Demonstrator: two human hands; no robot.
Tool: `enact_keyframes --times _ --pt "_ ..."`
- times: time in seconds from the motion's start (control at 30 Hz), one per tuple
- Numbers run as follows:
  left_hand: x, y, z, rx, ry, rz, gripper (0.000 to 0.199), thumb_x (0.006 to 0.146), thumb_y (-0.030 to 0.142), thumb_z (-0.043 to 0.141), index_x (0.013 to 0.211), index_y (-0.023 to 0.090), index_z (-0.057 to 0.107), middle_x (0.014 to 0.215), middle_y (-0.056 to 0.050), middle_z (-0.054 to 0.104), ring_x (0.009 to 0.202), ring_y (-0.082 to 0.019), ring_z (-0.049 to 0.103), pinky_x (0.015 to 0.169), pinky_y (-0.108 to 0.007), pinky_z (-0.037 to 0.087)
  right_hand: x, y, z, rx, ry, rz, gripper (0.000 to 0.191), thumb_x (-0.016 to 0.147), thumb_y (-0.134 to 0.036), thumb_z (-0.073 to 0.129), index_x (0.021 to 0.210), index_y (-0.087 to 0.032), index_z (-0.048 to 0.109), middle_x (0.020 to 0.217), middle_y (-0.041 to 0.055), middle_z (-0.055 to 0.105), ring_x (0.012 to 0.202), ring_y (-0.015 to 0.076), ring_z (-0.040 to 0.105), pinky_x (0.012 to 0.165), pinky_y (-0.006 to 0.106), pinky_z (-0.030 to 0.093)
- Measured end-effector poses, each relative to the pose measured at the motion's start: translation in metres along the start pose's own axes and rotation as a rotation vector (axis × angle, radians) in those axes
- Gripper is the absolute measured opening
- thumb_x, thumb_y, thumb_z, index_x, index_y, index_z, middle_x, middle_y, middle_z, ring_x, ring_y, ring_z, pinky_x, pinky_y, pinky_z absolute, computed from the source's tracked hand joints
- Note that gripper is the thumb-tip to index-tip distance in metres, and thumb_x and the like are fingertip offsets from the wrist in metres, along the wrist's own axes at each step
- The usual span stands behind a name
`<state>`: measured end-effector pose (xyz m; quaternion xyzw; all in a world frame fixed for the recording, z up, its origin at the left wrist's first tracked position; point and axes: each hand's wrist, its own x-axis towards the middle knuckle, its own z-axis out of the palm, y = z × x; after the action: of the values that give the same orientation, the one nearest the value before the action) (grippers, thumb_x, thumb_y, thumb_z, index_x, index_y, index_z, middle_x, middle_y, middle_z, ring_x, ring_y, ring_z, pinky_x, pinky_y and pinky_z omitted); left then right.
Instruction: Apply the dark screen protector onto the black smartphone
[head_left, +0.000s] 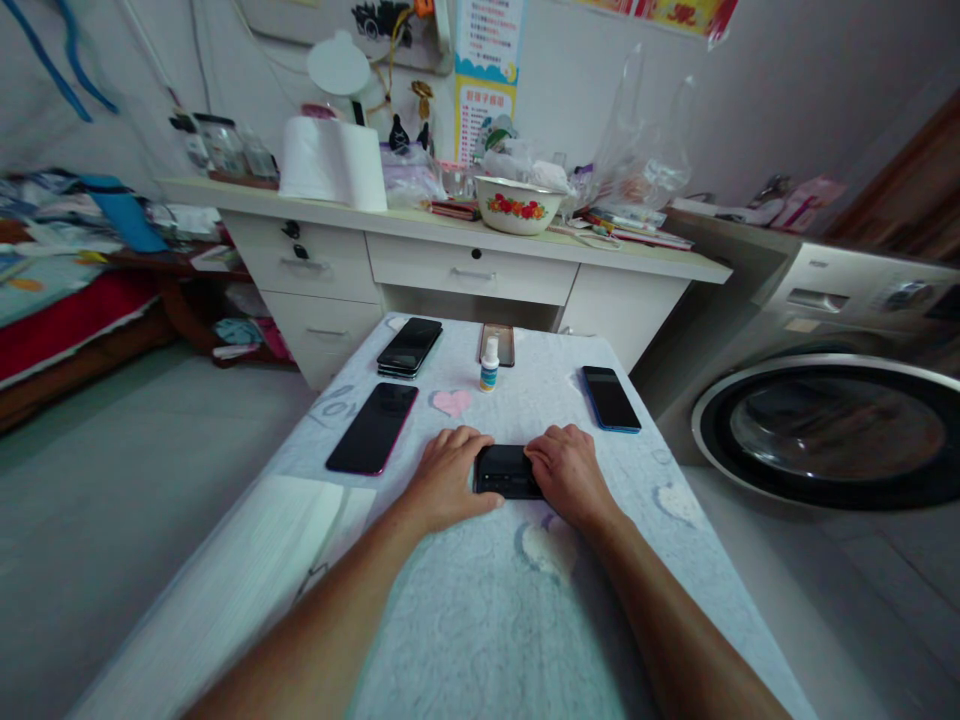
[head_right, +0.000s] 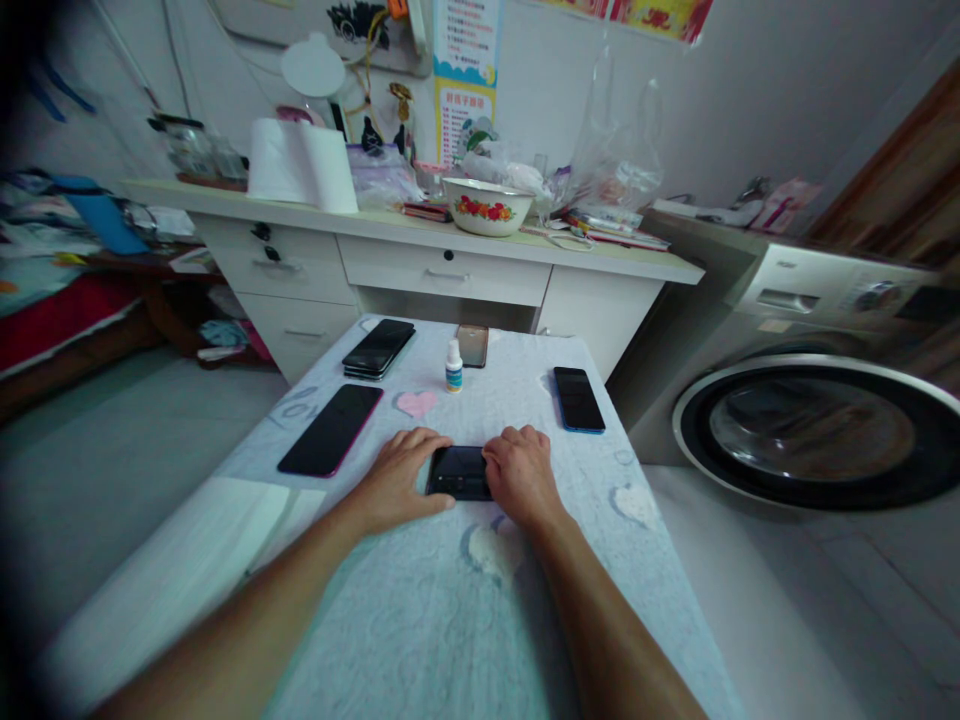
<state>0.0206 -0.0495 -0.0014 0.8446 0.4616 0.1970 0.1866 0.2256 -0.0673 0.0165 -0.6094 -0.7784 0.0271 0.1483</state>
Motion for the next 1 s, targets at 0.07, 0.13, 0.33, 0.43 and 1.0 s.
enact_keyframes --times 0.07,0.13,0.33,0.43,1.0 --pt "0.0 0.0 0.0 0.001 0.0 -0.003 0.061 0.063 0.041 0.072 0.118 0.025 0.052 0.12 -0.004 0.053 0.109 -0.027 0.047 0.097 -0.04 0.037 0.0 0.001 0.0 0.009 0.01 0.003 0.018 0.087 -0.022 0.052 0.089 -0.024 0.07 0.087 0.0035 0.062 0.088 0.0187 0.046 0.08 0.032 0.026" --pt "0.0 0.0 0.0 -0.001 0.0 -0.006 0.061 0.063 0.041 0.072 0.118 0.025 0.052 0.12 -0.004 0.053 0.11 -0.027 0.046 0.097 -0.04 0.037 -0.001 0.002 -0.001 0.006 0.021 0.024 0.018 0.086 -0.021 0.053 0.088 -0.024 0.07 0.087 0.0034 0.063 0.087 0.0189 0.046 0.08 0.033 0.026" --pt "0.0 -0.001 0.001 -0.012 -0.004 -0.006 0.062 0.063 0.042 0.072 0.12 0.026 0.051 0.121 -0.005 0.052 0.111 -0.028 0.046 0.098 -0.041 0.036 -0.001 0.013 -0.001 -0.055 0.046 0.132 0.019 0.086 -0.022 0.051 0.085 -0.022 0.07 0.088 0.0052 0.065 0.086 0.0194 0.049 0.079 0.033 0.027" --pt "0.0 -0.002 0.001 -0.006 -0.004 -0.001 0.062 0.063 0.042 0.072 0.119 0.025 0.052 0.121 -0.005 0.052 0.111 -0.028 0.046 0.098 -0.041 0.037 -0.001 0.015 0.001 -0.066 0.063 0.159 0.02 0.087 -0.023 0.05 0.086 -0.023 0.07 0.089 0.0049 0.065 0.086 0.0196 0.049 0.079 0.032 0.027" --pt "0.0 -0.002 0.002 -0.001 -0.001 -0.01 0.062 0.063 0.041 0.072 0.119 0.026 0.052 0.119 -0.004 0.053 0.109 -0.028 0.047 0.097 -0.041 0.037 0.001 0.003 0.001 -0.015 0.007 0.047 0.022 0.092 -0.026 0.048 0.093 -0.025 0.069 0.09 0.0041 0.061 0.087 0.0193 0.044 0.08 0.032 0.026"
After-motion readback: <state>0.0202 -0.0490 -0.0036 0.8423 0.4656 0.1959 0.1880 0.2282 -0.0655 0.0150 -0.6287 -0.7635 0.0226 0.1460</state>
